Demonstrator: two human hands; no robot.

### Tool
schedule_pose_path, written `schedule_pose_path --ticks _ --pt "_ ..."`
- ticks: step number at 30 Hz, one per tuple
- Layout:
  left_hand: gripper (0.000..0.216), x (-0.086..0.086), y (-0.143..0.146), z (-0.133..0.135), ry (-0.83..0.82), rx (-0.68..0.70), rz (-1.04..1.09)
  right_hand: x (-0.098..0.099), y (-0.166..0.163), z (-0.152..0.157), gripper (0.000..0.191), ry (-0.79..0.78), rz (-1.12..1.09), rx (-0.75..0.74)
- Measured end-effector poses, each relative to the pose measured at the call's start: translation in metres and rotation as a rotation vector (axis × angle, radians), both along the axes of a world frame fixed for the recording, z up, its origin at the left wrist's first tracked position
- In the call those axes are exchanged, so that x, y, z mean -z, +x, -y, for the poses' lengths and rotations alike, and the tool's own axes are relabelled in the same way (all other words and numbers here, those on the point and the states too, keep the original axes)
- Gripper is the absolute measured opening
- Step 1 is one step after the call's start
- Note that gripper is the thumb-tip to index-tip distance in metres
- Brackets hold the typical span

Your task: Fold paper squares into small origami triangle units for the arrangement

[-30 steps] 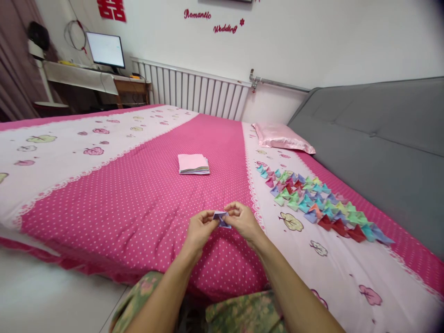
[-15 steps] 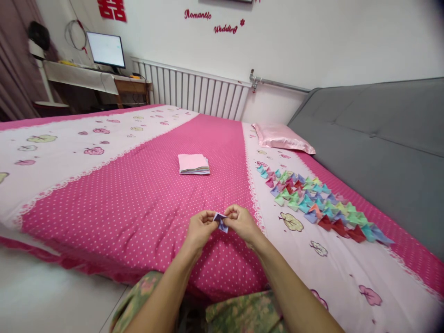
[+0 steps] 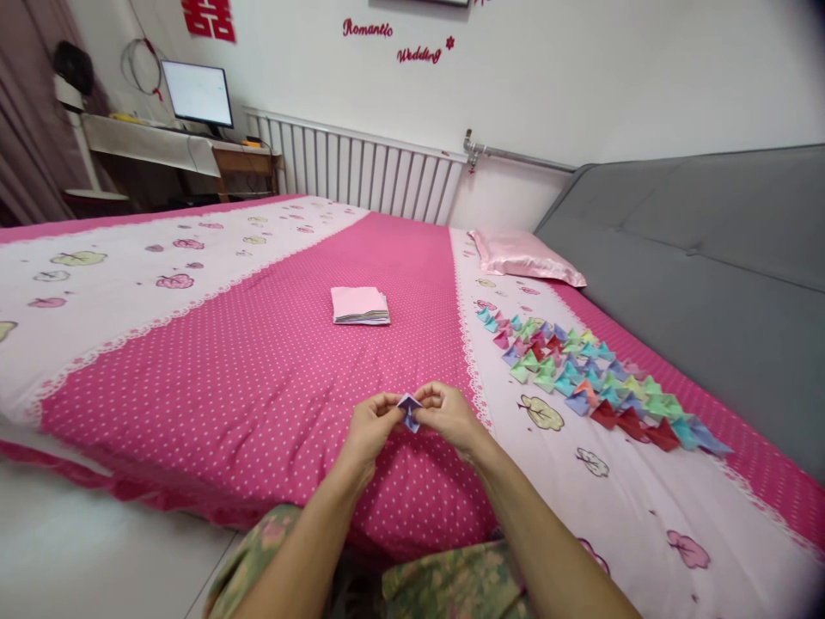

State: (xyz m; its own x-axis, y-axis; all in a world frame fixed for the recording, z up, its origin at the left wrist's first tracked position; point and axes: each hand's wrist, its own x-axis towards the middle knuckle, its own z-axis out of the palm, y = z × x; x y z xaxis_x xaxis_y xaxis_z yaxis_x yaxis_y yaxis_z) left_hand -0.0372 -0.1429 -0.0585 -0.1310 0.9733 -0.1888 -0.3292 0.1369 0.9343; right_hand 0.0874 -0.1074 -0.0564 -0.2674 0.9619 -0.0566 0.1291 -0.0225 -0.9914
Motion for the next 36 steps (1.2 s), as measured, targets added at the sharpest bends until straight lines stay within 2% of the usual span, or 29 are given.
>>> schedule_pose_path --ticks 11,16,22,26,30,33,36 --pt "0.017 0.003 -0.001 -0.001 0.000 0.017 0.021 0.005 0.000 -0.001 0.025 0.002 0.010 0.027" --pt "0.018 0.006 -0.001 -0.003 -0.034 0.003 0.051 0.000 0.000 -0.002 0.022 0.120 0.119 0.077" --pt "0.018 0.005 -0.002 -0.003 -0.041 -0.149 -0.038 -0.012 0.001 -0.001 0.011 0.276 0.171 0.095" --pt "0.019 0.008 -0.004 -0.005 0.039 -0.255 -0.206 -0.018 -0.001 0.007 0.015 0.330 0.293 0.039" --pt "0.019 0.015 -0.005 -0.006 0.157 -0.296 -0.370 -0.019 -0.004 0.012 0.019 0.361 0.419 0.082" --pt "0.018 0.016 -0.001 -0.004 0.205 -0.280 -0.418 -0.017 -0.004 0.011 0.017 0.382 0.489 0.101" --pt "0.018 0.013 0.005 -0.002 0.232 -0.193 -0.330 -0.015 -0.004 0.009 0.019 0.455 0.572 0.131"
